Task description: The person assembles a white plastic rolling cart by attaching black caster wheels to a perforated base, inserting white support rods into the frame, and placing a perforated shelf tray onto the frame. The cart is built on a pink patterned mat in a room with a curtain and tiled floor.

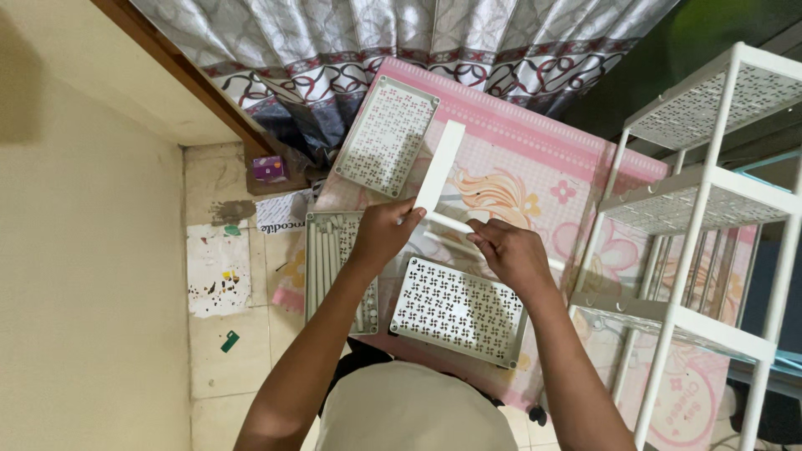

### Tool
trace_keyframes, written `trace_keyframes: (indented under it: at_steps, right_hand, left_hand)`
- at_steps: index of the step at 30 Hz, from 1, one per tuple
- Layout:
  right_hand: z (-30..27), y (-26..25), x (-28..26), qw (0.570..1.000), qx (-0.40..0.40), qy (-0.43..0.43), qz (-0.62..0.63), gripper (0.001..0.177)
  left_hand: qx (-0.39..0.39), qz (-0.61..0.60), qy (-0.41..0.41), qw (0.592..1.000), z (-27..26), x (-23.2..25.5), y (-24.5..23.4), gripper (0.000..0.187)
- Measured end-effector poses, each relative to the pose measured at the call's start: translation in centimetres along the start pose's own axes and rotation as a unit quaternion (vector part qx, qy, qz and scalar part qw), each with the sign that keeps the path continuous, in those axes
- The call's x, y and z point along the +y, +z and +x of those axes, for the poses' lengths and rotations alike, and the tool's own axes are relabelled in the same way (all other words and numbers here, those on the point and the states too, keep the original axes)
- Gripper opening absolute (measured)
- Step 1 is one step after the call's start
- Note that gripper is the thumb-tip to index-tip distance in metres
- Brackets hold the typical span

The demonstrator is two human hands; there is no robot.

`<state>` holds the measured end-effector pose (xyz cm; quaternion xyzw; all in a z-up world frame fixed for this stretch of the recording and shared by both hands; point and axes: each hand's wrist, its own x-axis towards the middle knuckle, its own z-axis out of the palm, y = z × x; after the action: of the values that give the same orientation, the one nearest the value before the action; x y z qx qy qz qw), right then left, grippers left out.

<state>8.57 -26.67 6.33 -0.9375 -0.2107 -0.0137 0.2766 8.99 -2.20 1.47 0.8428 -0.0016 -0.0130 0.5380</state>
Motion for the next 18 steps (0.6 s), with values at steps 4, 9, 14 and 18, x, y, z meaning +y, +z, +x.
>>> trace_keyframes:
  at_steps: [4, 9, 14, 18]
  right_hand:
    - [-0.6, -0.4, -0.3, 1.0, 0.015, 0.004, -0.007, 0.023]
    - [-2.1, 1.1, 1.1, 0.999, 0.04, -0.035, -0.003, 0.021]
    - [-3.6, 5.3, 3.3, 0.998, 0.039, -0.035, -0.043, 0.017]
    - [-4.6, 8.6, 5.3, 0.996, 0.059, -0.038, -0.048, 0.022]
  left_hand:
    - [0.009, -0.102, -0.028, 0.994, 0.0, 0.8, 0.1, 0.028]
    - [0.001, -0.17, -0.033, 0.985, 0.6, -0.5, 0.9, 0.038]
    - [0.012, -0.206, -0.013, 0.978, 1.8, -2.3, 2.9, 0.034]
    - [0.048, -0.198, 0.033, 0.978, 2.1, -3.5, 4.5, 0.017]
